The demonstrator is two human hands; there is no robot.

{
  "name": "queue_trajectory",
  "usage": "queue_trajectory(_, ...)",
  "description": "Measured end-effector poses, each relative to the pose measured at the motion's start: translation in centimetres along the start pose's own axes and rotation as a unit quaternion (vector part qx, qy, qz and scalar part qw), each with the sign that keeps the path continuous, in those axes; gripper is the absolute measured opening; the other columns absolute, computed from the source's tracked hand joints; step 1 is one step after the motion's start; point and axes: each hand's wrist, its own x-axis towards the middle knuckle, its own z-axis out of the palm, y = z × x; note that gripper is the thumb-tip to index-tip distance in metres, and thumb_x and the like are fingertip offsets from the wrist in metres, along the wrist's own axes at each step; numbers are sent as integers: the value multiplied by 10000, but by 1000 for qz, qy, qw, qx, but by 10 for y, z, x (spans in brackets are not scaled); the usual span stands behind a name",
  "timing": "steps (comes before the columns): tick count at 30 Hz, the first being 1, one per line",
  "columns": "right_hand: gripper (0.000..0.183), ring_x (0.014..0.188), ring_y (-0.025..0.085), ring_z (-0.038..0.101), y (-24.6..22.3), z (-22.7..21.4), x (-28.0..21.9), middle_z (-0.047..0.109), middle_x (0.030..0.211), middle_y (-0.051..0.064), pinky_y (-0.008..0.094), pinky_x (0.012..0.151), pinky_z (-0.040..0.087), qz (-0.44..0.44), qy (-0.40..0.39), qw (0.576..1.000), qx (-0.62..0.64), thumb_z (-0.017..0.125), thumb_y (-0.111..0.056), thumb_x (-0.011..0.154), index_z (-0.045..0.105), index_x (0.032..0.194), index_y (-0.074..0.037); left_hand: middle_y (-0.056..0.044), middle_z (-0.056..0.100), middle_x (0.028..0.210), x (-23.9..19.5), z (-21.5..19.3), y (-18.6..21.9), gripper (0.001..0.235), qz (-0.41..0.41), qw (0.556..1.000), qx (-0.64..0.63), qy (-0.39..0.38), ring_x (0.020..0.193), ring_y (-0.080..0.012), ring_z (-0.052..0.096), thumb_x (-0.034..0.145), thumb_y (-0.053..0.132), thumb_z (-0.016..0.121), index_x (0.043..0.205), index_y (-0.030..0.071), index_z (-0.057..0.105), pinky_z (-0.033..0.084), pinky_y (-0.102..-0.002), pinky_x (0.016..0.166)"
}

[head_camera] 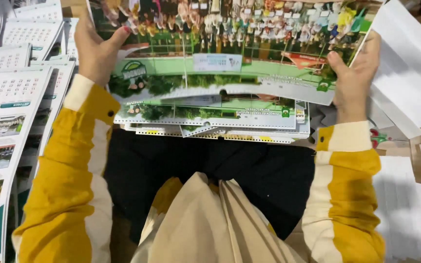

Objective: The person sits on the floor assembling wall calendars by inserting a metal spiral binding wire through the pre-punched holes along the top edge. They use both hands to push the wire through the pages and then bend the ends to secure the binding.

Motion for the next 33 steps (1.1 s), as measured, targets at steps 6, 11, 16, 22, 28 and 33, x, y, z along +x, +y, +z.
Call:
queue_trajectory(6,409,1107,191,579,39,-21,-29,570,1141,80,332,850,587,251,-107,960,64,640,23,759,374,1037,-117,-122,562,1113,-48,-6,-41,403,-385,917,24,-103,964,-193,618,808,78,632,1150,19,427,550,-257,825)
queue_trajectory(11,443,854,159,619,132,-36,-71,629,968,100,297,747,520,295,-83,952,0,693,60,750,500,1109,-114,-172,610,861,-106,-9,-133,402,-318,933,145,-81,815,-293,624,726,131,805,1012,8,551,488,-383,579)
queue_trajectory(16,456,887,239,604,136,-31,-75,591,1010,161,342,760,517,267,-83,960,-32,644,98,776,476,1177,-41,-165,608,819,-105,-15,-101,401,-315,928,188,-72,737,-250,633,742,126,807,1006,-8,536,477,-346,482)
queue_trajectory(22,554,1051,191,451,58,-18,-80,457,1229,95,312,906,410,319,-109,929,-152,618,-18,798,378,1293,-83,-223,462,1167,-99,-7,-20,600,-364,886,267,-103,1034,-326,463,830,214,725,1266,1,372,432,-410,800)
queue_trajectory(28,476,896,138,490,59,-52,-131,519,1155,89,285,837,437,334,-121,928,-112,601,-174,823,449,1262,-74,-208,508,1163,-143,-28,21,572,-375,898,220,-67,886,-278,566,850,113,674,1311,-26,365,491,-375,732)
queue_trajectory(33,459,987,148,557,34,-46,-155,582,1131,66,257,749,472,363,-130,919,-81,569,-162,836,463,1270,-57,-204,466,1229,-168,-25,38,627,-425,883,184,-73,912,-287,545,809,131,639,1349,6,345,479,-378,749)
